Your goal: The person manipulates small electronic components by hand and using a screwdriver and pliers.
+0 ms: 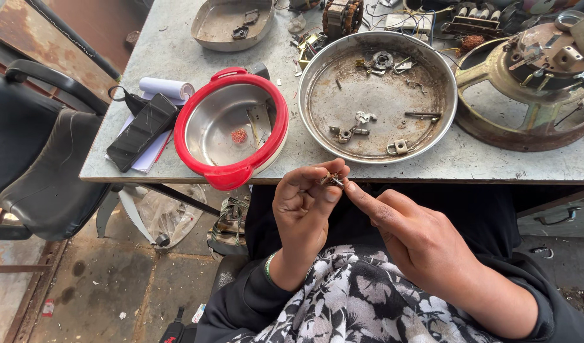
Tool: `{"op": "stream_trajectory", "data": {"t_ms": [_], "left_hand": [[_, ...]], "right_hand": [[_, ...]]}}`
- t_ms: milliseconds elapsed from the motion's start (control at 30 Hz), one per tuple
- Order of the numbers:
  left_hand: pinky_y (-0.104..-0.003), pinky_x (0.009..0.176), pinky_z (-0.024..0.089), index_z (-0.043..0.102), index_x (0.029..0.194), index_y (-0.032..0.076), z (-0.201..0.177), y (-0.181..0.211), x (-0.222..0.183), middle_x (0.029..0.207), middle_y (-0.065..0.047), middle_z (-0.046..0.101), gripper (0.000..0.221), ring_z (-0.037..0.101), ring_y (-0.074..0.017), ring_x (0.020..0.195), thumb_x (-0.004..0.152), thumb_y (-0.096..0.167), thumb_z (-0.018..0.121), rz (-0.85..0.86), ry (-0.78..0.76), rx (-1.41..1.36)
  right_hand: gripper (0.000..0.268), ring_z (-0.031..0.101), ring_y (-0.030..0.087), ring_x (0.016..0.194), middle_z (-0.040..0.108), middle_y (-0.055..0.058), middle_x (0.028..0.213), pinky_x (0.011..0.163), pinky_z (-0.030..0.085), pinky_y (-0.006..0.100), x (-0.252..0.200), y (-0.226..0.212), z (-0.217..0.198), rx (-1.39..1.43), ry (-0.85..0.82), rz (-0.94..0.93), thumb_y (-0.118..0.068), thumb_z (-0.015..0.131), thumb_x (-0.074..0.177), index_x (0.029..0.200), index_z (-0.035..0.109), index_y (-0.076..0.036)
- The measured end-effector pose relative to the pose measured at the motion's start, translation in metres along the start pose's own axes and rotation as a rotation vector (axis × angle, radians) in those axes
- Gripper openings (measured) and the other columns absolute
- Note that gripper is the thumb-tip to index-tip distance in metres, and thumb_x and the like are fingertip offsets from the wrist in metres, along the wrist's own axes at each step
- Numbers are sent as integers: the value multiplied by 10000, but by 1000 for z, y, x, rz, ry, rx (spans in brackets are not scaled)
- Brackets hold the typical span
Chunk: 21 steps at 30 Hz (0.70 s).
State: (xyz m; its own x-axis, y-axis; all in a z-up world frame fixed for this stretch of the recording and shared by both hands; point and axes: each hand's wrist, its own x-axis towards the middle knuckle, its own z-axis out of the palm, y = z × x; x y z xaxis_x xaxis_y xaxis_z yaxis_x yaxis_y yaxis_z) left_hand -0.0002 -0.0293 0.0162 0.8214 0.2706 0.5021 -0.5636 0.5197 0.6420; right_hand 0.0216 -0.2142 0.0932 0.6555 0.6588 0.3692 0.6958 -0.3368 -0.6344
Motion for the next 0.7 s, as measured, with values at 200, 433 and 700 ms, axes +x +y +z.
{"op": "stream_trajectory", "data": {"t_ms": [200, 433, 700], "left_hand": [[-364, 1072, 593, 577, 1317, -23, 1, -2, 1, 1357, -223, 662, 237, 682, -263, 1250, 1081, -50, 569, 27, 17, 11], [-357, 1081, 579, 615, 1347, -40, -4, -12, 0, 1335, -217, 684, 289, 682, -254, 1247, 1063, -86, 594, 74, 30, 90], [-402, 1071, 591, 628, 1317, -30, -2, -14, 1, 1311, -213, 690, 261, 683, -269, 1232, 1062, -68, 595, 6, 106, -92]], "right_hand": [[677, 638, 296, 631, 618, 100, 858, 551, 510, 417, -3, -1, -2, -26, -16, 2, 17, 628, 831, 1472, 526, -177], [658, 608, 304, 600, 570, 108, 808, 541, 493, 432, -2, 1, 3, -47, 0, 34, 5, 617, 868, 1490, 511, -181], [704, 650, 257, 668, 585, 102, 843, 621, 547, 367, 1, 10, 14, 73, 67, -45, 42, 586, 870, 1536, 451, -144]]}}
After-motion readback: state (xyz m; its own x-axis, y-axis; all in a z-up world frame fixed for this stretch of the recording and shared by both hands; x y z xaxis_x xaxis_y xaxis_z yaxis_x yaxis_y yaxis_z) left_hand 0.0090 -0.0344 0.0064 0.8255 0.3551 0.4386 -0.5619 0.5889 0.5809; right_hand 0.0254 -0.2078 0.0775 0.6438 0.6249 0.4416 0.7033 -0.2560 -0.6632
